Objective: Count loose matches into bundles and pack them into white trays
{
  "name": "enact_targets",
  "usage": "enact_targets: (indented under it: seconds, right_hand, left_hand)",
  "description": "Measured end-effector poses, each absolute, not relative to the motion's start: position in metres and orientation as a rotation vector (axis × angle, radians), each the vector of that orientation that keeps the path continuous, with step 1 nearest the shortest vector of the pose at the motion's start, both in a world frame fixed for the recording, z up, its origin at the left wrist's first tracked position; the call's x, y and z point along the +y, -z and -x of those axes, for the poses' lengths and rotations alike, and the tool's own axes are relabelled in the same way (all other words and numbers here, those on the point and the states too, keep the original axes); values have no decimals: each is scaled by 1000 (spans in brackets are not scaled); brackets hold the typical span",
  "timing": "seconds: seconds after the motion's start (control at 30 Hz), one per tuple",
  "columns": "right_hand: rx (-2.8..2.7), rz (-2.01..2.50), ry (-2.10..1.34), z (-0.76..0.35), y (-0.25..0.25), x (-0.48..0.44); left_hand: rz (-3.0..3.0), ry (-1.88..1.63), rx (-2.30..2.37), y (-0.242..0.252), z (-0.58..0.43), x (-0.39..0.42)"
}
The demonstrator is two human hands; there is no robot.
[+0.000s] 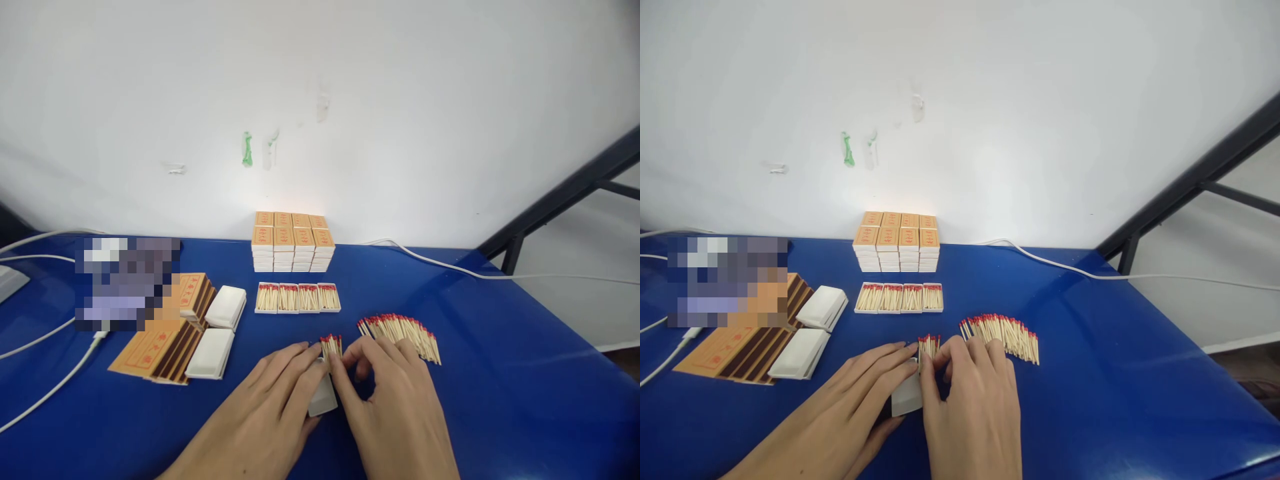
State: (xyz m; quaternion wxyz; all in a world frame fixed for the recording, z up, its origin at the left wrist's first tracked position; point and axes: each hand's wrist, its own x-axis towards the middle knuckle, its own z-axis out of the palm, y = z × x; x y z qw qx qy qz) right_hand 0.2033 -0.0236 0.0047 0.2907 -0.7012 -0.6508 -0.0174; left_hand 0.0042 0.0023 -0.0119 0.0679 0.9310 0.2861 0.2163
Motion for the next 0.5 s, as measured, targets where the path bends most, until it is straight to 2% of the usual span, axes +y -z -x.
enact_targets:
  seconds: [0.5]
  right_hand:
    - [-1718, 1881, 34, -206, -3, -28]
  left_hand:
    - [-2905, -579, 863, 11, -3, 3]
